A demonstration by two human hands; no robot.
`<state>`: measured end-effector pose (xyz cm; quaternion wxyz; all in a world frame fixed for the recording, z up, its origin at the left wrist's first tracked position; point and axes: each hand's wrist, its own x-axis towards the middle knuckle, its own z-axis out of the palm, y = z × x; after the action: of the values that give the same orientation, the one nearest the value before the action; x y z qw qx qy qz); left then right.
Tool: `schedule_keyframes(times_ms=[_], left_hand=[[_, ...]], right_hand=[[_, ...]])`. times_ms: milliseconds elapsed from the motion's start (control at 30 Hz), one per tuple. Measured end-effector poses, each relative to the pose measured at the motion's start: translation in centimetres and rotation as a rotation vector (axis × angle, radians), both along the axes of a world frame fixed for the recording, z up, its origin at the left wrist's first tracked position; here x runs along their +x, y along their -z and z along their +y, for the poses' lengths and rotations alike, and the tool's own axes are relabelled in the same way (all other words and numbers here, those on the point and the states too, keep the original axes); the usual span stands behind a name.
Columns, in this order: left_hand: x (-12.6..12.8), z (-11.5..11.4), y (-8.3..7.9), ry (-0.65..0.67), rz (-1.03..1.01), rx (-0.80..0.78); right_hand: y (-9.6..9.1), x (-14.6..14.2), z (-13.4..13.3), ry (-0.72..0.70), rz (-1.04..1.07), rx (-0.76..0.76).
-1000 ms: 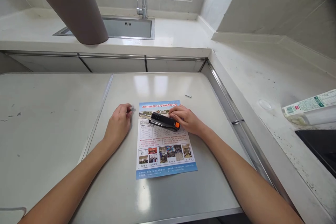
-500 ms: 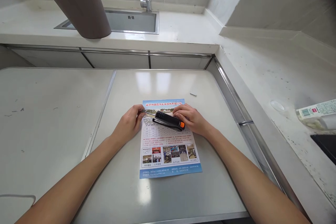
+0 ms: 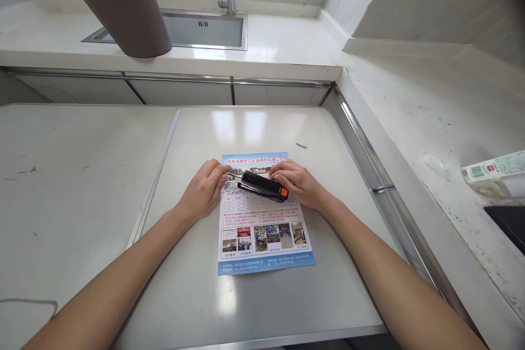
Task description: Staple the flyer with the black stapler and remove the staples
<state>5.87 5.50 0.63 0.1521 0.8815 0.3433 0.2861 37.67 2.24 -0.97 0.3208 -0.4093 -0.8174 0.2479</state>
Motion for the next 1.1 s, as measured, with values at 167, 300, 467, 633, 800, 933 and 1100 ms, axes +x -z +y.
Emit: schedule_keyframes(times_ms=[167,300,467,633,800,933,1100], left_hand=[[-0.09,0.17,0.35,0.001,-0.004,0.06],[-0.19,0.04,0.37,-0.041,0.001,0.102],[0.03,0.16,0.32,-0.018,0.007,0.082],[0.39,0.56,0.5,0.036,0.051,0.053],[0.63,0.63,0.73,0.036,0.125,0.017],[0.7,0.59,0.83,0.016,0.154,0.015],[0.54,0.79,0.78,0.006,0.121,-0.018]], right_hand=[[-0.09,-0.04,-0.07,0.011,0.001,-0.015],[-0.13,-0.1,-0.1,0.009,-0.002,-0.003],[-0.14,-0.15,-0.06,0.009,-0.003,-0.004],[-0.04,-0.11,-0.04,0.004,0.002,-0.012],[-0.09,-0.12,-0.05,0.0,0.001,-0.012],[-0.21,-0.14,-0.05,0.005,-0.004,-0.011],[-0.28,-0.17,-0.05,0.002,-0.005,-0.011]])
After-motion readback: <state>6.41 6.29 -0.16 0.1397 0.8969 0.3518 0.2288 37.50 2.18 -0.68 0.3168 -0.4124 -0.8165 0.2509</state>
